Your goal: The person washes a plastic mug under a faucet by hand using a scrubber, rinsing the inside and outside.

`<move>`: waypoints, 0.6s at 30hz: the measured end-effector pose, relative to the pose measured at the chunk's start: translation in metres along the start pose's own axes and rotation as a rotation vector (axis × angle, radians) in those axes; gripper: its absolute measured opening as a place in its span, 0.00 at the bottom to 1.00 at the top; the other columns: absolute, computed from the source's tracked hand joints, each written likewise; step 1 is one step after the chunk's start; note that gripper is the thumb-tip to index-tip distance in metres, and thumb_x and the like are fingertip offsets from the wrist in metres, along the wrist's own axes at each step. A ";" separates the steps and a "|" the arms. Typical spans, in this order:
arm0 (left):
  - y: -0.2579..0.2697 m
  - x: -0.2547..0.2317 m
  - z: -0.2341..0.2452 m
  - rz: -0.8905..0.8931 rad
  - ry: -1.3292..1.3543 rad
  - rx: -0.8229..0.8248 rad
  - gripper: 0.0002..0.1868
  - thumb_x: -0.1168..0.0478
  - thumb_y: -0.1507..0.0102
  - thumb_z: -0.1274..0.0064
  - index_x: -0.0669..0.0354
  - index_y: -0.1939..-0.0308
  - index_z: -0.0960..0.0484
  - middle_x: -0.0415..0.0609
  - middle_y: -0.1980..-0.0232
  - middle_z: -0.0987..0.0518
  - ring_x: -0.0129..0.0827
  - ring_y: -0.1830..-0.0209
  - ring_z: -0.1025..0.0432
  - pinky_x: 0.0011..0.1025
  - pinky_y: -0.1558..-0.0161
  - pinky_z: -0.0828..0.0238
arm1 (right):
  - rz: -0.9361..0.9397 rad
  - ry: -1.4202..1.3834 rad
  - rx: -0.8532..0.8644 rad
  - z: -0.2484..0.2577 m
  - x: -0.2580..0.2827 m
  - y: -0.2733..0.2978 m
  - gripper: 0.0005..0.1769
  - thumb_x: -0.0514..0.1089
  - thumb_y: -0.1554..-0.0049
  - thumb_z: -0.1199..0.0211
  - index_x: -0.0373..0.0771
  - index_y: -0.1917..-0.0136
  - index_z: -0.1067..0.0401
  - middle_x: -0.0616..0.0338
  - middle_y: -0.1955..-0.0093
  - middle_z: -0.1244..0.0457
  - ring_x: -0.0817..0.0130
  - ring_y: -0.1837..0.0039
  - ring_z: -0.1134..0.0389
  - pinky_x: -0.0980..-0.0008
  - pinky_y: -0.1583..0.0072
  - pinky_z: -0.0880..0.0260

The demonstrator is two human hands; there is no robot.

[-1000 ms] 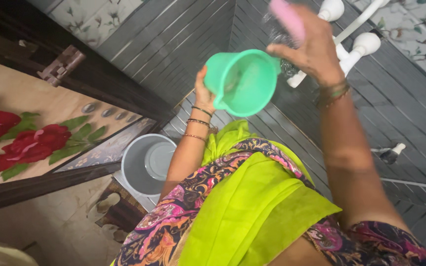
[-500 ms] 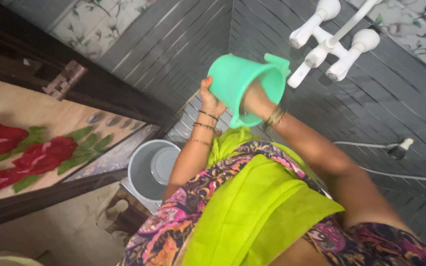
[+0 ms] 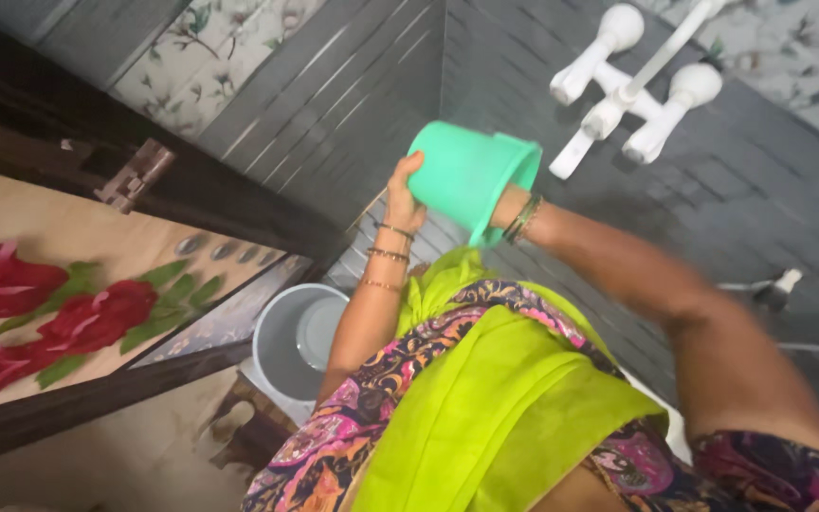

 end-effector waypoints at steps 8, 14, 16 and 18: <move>-0.009 -0.025 -0.029 -0.035 0.029 0.215 0.26 0.50 0.31 0.44 0.71 0.41 0.21 0.58 0.45 0.20 0.45 0.44 0.26 0.42 0.39 0.30 | -0.246 -0.780 0.006 -0.013 0.009 0.021 0.23 0.47 0.36 0.40 0.35 0.31 0.32 0.52 0.37 0.34 0.61 0.38 0.32 0.62 0.39 0.29; 0.004 -0.045 -0.087 -0.014 -0.415 0.238 0.41 0.49 0.38 0.44 0.66 0.25 0.33 0.55 0.33 0.25 0.36 0.36 0.30 0.32 0.34 0.35 | -0.363 -1.084 -0.089 0.006 0.002 0.026 0.24 0.47 0.34 0.42 0.33 0.29 0.35 0.52 0.36 0.35 0.63 0.38 0.32 0.63 0.38 0.29; 0.005 -0.049 -0.091 -0.144 -0.646 0.307 0.40 0.49 0.38 0.44 0.68 0.27 0.31 0.53 0.30 0.26 0.34 0.31 0.31 0.28 0.31 0.37 | -0.354 -1.096 -0.103 0.001 0.007 0.028 0.25 0.47 0.34 0.43 0.32 0.29 0.35 0.51 0.35 0.35 0.63 0.37 0.32 0.63 0.38 0.29; 0.008 -0.039 -0.080 -0.097 -0.467 0.321 0.39 0.49 0.37 0.44 0.73 0.29 0.29 0.57 0.34 0.23 0.38 0.36 0.28 0.31 0.33 0.32 | -0.360 -1.131 -0.103 0.001 0.008 0.033 0.25 0.47 0.33 0.43 0.31 0.28 0.36 0.51 0.35 0.35 0.64 0.37 0.32 0.63 0.37 0.29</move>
Point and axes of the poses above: each hand's wrist, its own y-axis away from the middle knuckle, its own z-axis out of the back of the hand, x = y × z, the point moved 7 cm from there along -y, towards the middle knuckle
